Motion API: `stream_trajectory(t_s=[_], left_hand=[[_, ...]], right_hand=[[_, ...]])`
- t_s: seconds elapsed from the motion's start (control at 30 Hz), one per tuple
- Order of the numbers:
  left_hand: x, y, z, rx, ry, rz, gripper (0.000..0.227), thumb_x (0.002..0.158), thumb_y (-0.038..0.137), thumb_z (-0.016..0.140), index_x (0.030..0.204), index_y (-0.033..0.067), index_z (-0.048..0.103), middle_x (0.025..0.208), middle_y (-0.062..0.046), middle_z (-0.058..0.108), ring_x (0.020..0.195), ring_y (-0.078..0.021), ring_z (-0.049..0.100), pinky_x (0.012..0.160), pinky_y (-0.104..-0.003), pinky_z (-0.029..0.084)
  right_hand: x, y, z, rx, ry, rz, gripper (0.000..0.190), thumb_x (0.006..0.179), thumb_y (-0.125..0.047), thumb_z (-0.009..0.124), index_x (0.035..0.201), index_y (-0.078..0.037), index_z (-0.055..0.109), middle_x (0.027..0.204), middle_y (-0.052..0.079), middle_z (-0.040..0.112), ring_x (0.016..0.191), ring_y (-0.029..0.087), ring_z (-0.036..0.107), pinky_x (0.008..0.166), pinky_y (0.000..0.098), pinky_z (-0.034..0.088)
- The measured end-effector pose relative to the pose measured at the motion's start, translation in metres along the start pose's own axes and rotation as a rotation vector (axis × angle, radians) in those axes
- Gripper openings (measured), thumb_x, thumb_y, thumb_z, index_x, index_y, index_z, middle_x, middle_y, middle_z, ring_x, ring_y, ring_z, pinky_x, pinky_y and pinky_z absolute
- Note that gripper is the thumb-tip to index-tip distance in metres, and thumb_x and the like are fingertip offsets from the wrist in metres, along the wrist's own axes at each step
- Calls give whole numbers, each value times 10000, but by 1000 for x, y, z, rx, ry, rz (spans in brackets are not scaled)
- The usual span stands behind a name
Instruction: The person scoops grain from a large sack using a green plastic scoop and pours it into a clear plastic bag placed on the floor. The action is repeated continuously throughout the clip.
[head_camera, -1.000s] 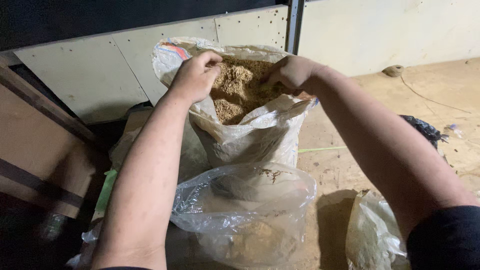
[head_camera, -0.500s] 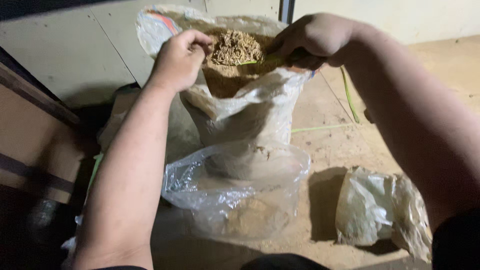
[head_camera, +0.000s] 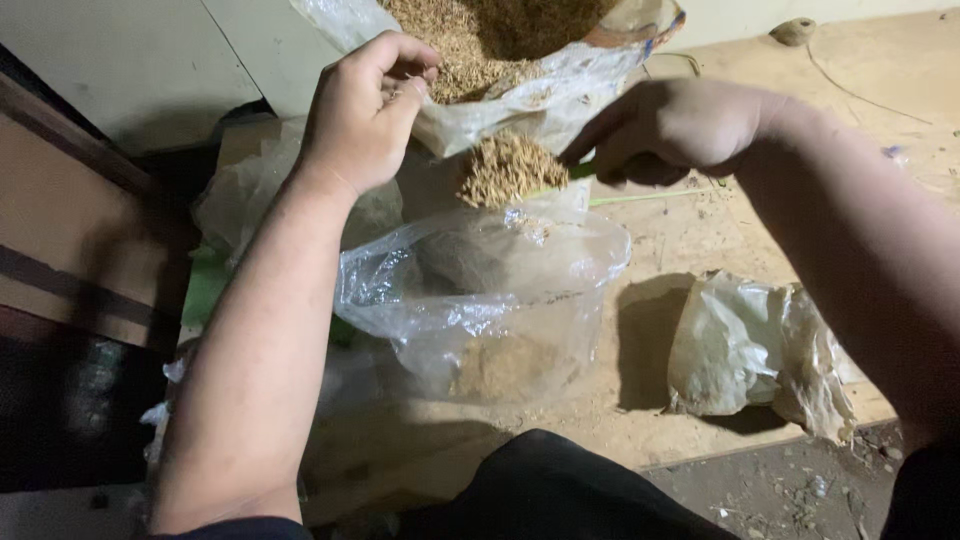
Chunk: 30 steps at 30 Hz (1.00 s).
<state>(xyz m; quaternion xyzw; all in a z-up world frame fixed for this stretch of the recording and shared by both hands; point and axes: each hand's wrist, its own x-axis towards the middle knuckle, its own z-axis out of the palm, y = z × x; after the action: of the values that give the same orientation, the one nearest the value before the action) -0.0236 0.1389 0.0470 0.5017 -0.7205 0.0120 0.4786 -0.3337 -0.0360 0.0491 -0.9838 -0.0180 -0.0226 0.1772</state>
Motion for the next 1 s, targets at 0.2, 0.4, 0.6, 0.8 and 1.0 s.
stream_trajectory(t_s=[0.2, 0.4, 0.6, 0.8, 1.0], left_hand=[[-36, 16, -1, 60, 139, 82, 221, 1036, -20, 627, 1255, 14, 642, 1157, -108, 726, 1062, -209, 718, 947, -334, 581], [-79, 26, 14, 36, 104, 21, 215, 1010, -8, 630, 1218, 45, 643, 1154, -107, 724, 1037, -225, 714, 950, -345, 574], [-134, 36, 26, -6, 89, -141, 256, 952, -7, 651, 1205, 23, 633, 1117, -134, 705, 1038, -262, 708, 927, -362, 548], [-165, 42, 33, 46, 117, -130, 238, 937, 6, 669, 1174, 27, 650, 1100, -135, 697, 1031, -293, 696, 926, -382, 538], [-178, 51, 36, -1, 144, -116, 164, 977, 22, 654, 1141, 23, 651, 1104, -128, 695, 1052, -309, 688, 940, -393, 529]], right_hand=[[6, -3, 49, 162, 25, 41, 405, 897, -59, 632, 1267, -173, 750, 1127, 138, 736, 724, 150, 642, 592, 293, 517], [26, -41, 93, 88, 6, 672, 359, 947, -226, 624, 1284, -278, 736, 851, 90, 802, 674, 220, 706, 663, 368, 571], [20, -72, 140, -576, 173, 504, 365, 973, -177, 562, 1308, -214, 701, 1042, 96, 745, 845, 291, 716, 729, 426, 572], [-11, -65, 152, -760, 301, 365, 285, 1037, -211, 604, 1297, -159, 710, 1115, 78, 724, 957, 240, 715, 870, 383, 575], [-26, -99, 173, -440, 618, 497, 161, 1081, -207, 692, 1195, -123, 767, 1060, 52, 738, 948, 233, 708, 833, 369, 535]])
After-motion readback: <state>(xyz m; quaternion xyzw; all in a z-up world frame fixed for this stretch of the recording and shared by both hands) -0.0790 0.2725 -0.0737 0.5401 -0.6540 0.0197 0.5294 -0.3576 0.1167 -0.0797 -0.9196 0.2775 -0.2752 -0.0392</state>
